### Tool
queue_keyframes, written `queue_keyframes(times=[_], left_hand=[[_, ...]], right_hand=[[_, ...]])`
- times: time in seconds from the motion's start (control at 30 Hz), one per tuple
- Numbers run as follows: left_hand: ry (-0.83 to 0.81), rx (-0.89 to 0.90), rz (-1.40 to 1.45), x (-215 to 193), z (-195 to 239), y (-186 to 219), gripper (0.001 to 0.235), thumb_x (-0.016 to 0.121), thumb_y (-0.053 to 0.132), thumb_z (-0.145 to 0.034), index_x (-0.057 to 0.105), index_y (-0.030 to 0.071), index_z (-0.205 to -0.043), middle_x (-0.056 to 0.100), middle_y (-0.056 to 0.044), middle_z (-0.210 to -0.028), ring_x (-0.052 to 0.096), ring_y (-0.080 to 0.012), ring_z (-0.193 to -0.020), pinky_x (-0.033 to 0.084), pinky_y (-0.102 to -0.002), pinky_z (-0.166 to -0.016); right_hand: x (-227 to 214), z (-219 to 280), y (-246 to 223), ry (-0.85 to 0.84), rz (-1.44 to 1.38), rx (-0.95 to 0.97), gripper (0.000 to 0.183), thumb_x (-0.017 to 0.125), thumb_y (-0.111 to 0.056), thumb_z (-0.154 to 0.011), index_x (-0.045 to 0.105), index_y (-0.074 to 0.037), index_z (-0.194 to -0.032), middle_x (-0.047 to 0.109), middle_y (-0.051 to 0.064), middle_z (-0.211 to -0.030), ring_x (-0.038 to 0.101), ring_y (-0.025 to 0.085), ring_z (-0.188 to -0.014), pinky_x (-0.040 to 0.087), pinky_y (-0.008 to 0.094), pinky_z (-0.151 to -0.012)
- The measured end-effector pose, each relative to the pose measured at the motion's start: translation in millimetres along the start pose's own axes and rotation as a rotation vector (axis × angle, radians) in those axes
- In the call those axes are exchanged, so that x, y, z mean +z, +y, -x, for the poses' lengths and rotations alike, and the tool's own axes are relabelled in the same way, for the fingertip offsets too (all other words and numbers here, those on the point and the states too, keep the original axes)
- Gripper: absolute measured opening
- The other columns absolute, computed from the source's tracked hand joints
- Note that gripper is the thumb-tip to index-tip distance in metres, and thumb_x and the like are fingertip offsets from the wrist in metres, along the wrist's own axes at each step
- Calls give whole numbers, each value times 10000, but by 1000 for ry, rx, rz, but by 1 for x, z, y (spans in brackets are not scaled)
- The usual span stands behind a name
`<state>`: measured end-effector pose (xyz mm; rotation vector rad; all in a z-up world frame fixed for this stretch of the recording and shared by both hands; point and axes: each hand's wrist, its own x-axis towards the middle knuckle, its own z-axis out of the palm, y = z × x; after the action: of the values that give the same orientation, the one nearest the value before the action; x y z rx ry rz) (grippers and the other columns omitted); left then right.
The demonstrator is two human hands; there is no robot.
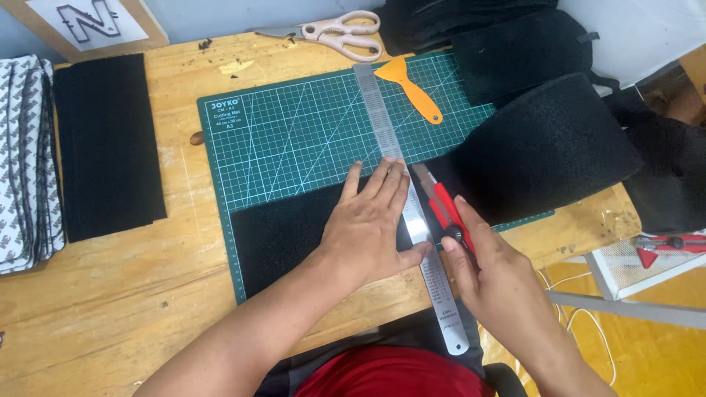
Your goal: The person aligns a metal ruler on a piece of black fabric placed on a green cutting mat. Using a red utility knife, they cut the fabric along the ruler's edge to create a straight line. The person then repositions the ruler and cuts the fabric again to trim it to the desired size.
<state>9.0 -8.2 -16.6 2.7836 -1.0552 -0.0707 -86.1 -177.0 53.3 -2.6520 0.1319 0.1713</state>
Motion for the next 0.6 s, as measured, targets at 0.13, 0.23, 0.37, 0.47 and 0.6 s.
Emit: queue_keyframes(times=[0.13,0.23,0.37,0.47,0.6], left_hand=[[-116,-17,5,-5,-1,0,1072,347,818,-884,182,20,-1580,96,-162,-1698,15,-281,-1573,-73,-591,-1238],[-118,-15,14,-4,-2,0,1076,360,820,-883,184,18,-1578,91,-162,-1698,6,-282,-1574,-73,-594,-1236],[-60,0,-8,2,-1,-1,1098,355,842,-873,207,10,-1574,139,-177,-1687,51,-294,-1573,-48,-599,-1241],[-38,4,16,3,0,-2,1066,353,815,-888,226,4,-1569,149,-176,-1687,59,-293,-1573,-44,-589,-1246],[9,13,-2,8,1,-2,1073,371,809,-877,247,-4,-1565,181,-182,-1682,103,-298,-1570,-10,-592,-1253]], right_hand=[[5,-6,-4,79,129,8,662,511,-386,-975,355,-162,-1577,622,147,-1431,711,504,-843,563,642,-608],[8,-9,-5,83,145,-31,664,493,-369,-987,331,-169,-1600,627,160,-1413,719,480,-810,570,633,-603],[16,-12,-1,64,192,-67,643,480,-359,-995,359,-177,-1600,677,136,-1262,701,486,-750,547,632,-630],[19,-13,-4,86,229,-110,623,485,-335,-1011,372,-147,-1595,701,129,-1135,705,416,-655,580,583,-520],[21,-14,-4,90,245,-119,620,492,-328,-1013,378,-134,-1591,699,157,-1161,712,417,-649,588,573,-505]])
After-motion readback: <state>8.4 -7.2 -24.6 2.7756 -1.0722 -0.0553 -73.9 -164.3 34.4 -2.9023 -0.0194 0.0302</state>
